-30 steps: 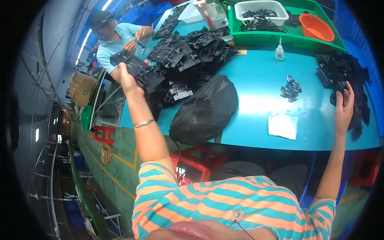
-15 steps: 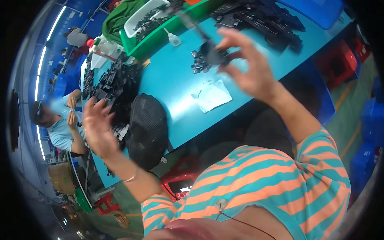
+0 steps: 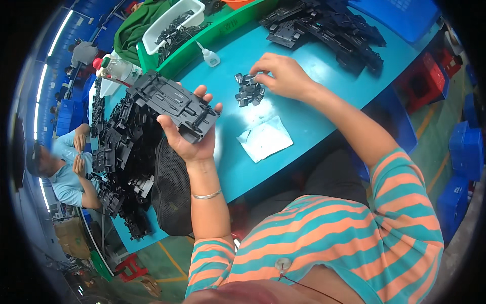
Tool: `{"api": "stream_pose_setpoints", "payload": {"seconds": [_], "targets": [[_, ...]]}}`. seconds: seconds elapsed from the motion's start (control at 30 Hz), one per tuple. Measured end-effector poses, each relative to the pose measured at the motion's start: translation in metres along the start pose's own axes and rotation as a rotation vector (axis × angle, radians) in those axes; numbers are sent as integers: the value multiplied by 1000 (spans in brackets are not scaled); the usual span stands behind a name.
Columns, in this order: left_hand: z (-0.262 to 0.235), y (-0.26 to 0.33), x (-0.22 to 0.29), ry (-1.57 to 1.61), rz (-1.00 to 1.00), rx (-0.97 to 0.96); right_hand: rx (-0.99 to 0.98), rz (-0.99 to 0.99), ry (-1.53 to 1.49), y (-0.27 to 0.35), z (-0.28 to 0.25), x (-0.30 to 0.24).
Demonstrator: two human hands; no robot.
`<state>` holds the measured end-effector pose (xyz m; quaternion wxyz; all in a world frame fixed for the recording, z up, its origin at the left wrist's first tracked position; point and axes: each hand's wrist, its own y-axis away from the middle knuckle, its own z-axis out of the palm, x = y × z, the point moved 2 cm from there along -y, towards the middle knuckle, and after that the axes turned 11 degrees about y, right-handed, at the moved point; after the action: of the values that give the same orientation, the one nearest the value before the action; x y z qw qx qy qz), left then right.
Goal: Assembling black plastic components using an adhesive bottle on a factory assembly line.
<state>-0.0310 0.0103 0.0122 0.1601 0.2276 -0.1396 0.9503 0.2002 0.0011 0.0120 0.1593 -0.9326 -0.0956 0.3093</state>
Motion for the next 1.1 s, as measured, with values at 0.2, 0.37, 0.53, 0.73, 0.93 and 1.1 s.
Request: {"api": "stream_pose_setpoints", "payload": {"seconds": [0.2,0.37,0.53,0.73,0.93,1.1], "targets": [[-5,-6,-11,-13,-1,-17,-116,-18,84,-14,29,13],[-8,-5,-15,277,-99,-108,-111,3,-19,-14,22,8],[-11,-4,-17,384,-142,-119,-139,132,-186,-11,5,7],[-13,-4,-18,414,-144,-138,-169,192,-287,17,-11,7],[-10,-6,-18,343,-128,-98,-229,323,-377,60,-26,5],[-15,-9,-16,410,-161,-114,-210,226,-314,76,-33,-7]]}}
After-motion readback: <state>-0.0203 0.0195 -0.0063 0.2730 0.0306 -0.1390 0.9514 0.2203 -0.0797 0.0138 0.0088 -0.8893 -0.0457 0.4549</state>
